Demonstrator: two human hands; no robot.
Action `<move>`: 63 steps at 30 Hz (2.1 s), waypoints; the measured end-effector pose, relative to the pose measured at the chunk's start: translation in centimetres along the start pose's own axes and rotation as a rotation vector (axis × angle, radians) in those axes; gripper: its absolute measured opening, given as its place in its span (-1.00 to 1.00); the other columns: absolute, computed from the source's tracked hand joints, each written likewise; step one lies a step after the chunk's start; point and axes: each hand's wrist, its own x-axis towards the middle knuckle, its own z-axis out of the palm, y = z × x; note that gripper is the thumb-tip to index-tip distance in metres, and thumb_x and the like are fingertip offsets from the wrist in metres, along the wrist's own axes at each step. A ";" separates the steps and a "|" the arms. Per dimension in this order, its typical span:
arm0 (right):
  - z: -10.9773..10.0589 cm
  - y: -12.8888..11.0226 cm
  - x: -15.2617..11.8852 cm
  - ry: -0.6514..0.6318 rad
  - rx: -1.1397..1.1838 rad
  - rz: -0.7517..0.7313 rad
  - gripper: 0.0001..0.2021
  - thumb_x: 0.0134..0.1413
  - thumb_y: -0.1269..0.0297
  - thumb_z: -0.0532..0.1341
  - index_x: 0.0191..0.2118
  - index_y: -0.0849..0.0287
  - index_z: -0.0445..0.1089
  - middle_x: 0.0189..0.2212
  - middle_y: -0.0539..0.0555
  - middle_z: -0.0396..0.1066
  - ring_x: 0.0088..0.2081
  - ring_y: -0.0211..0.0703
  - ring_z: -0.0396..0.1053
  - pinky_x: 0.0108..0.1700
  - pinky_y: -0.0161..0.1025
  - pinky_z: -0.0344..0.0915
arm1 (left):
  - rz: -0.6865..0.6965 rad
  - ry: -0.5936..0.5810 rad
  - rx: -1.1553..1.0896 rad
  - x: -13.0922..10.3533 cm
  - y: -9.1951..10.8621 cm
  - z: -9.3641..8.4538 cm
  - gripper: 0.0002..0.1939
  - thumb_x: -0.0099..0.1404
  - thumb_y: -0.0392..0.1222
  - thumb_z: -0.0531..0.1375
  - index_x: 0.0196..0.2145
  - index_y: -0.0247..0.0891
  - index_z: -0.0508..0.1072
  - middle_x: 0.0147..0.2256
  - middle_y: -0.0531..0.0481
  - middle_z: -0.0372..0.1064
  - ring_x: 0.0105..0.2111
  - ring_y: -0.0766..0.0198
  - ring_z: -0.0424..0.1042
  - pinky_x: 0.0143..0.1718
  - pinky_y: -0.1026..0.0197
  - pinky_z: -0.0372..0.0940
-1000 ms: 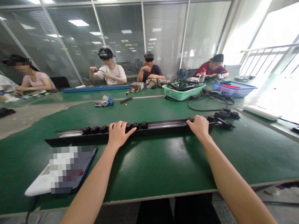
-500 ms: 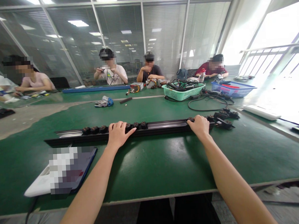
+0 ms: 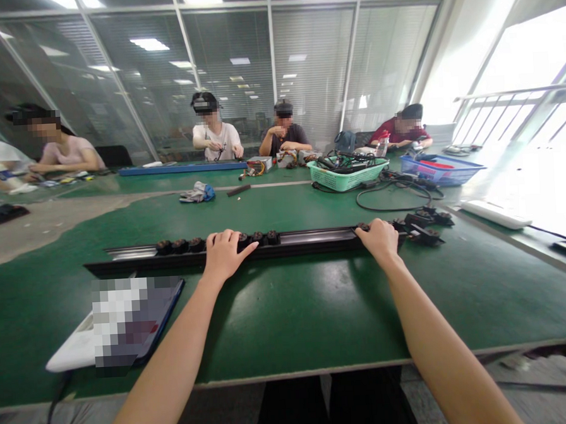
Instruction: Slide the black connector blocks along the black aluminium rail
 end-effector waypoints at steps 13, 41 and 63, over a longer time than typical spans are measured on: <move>-0.2 0.2 0.1 -0.023 -0.006 0.007 -0.58 0.20 0.10 0.15 -0.10 0.36 0.56 -0.16 0.42 0.54 -0.02 0.24 0.47 -0.06 -0.06 0.29 | 0.007 0.007 0.027 -0.1 0.0 0.0 -0.22 0.42 0.44 -0.14 0.06 -0.27 0.49 0.03 -0.30 0.43 0.08 -0.13 0.34 0.22 -0.13 0.05; -0.3 0.3 0.1 -0.017 -0.027 0.099 -0.54 0.24 0.13 0.14 0.01 0.46 0.48 -0.08 0.46 0.51 0.07 0.28 0.45 0.01 -0.03 0.32 | 0.014 0.009 0.021 0.0 -0.1 0.0 -0.20 0.41 0.45 -0.15 0.06 -0.28 0.51 0.02 -0.30 0.44 0.07 -0.14 0.35 0.20 -0.14 0.06; 0.0 0.8 0.3 -0.019 -0.012 0.121 -0.57 0.23 0.15 0.13 0.01 0.41 0.48 -0.06 0.43 0.50 0.05 0.24 0.44 0.01 -0.03 0.30 | 0.000 -0.004 0.012 0.0 0.0 -0.2 -0.23 0.41 0.43 -0.13 0.06 -0.27 0.49 0.03 -0.29 0.42 0.09 -0.14 0.33 0.22 -0.14 0.04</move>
